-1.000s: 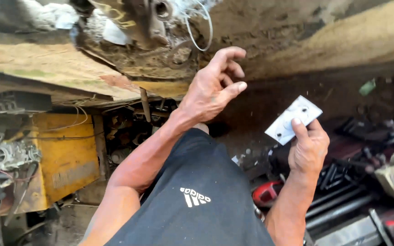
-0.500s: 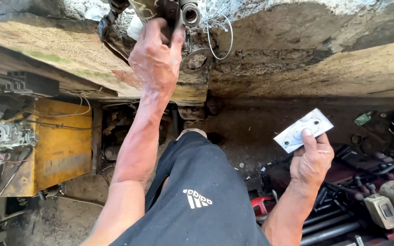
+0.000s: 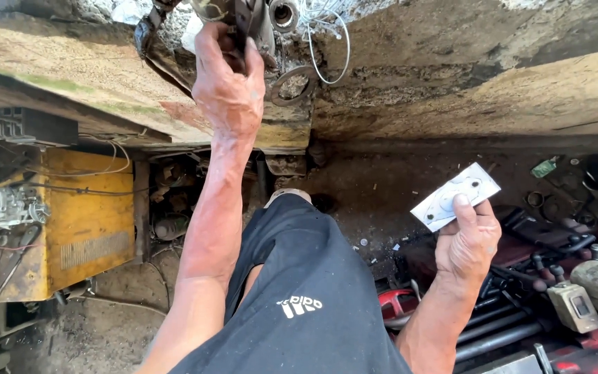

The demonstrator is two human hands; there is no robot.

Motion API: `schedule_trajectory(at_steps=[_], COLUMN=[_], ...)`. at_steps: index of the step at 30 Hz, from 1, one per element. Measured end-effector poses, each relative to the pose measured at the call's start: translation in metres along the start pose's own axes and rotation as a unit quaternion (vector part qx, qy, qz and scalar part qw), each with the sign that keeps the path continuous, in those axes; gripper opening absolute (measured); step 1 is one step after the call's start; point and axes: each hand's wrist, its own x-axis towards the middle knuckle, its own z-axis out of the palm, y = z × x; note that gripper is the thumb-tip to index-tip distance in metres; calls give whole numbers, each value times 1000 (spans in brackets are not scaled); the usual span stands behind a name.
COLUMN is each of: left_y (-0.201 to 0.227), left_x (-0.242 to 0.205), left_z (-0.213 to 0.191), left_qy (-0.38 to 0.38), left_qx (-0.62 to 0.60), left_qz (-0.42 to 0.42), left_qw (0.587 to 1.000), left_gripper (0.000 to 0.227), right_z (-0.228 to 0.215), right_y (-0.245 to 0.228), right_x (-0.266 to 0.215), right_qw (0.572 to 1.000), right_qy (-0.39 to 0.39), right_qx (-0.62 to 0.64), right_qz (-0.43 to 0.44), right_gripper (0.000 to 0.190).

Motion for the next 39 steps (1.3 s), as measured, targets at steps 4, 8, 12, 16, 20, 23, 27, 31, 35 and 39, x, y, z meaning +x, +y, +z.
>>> schedule_trajectory(at_steps=[4, 8, 12, 16, 20, 23, 27, 31, 35, 39], left_y=[10, 29, 41, 21, 42, 73, 117, 192, 267, 318], left_x=[1, 15, 6, 2, 24, 34, 19, 12, 4, -29], left_z=[-22, -43, -50, -50, -72, -74, -35, 6, 43, 77], left_qy=[-59, -130, -156, -136, -252, -428, -604, -659, -614, -579], left_qx=[-36, -265, -532, -660, -593, -452, -139, -181, -272, -333], left_qz=[-36, -85, -246, -213, -174, -30, 334, 485, 610, 667], left_qw=[997, 952, 795, 707, 745, 782, 710, 546, 420, 330], left_gripper=[18, 19, 29, 24, 28, 24, 17, 29, 11, 19], right_z=[-4, 4, 3, 4, 12, 11, 2, 1, -5, -13], right_y=[-1, -5, -5, -1, -14, -36, -53, -78, -76, -67], right_x=[-1, -3, -4, -12, -27, -42, -63, -75, -86, -95], right_qw=[1000, 999, 999, 996, 994, 996, 989, 974, 982, 991], right_qy=[-6, -11, -10, 30, 10, 14, -5, -77, -79, 45], right_qx=[-6, 28, 7, 63, 68, 12, -102, -197, -174, -123], right_qz=[-7, -12, -51, -59, -79, -93, -108, -85, -4, -11], right_gripper=[46, 47, 42, 44, 34, 32, 26, 45, 49, 31])
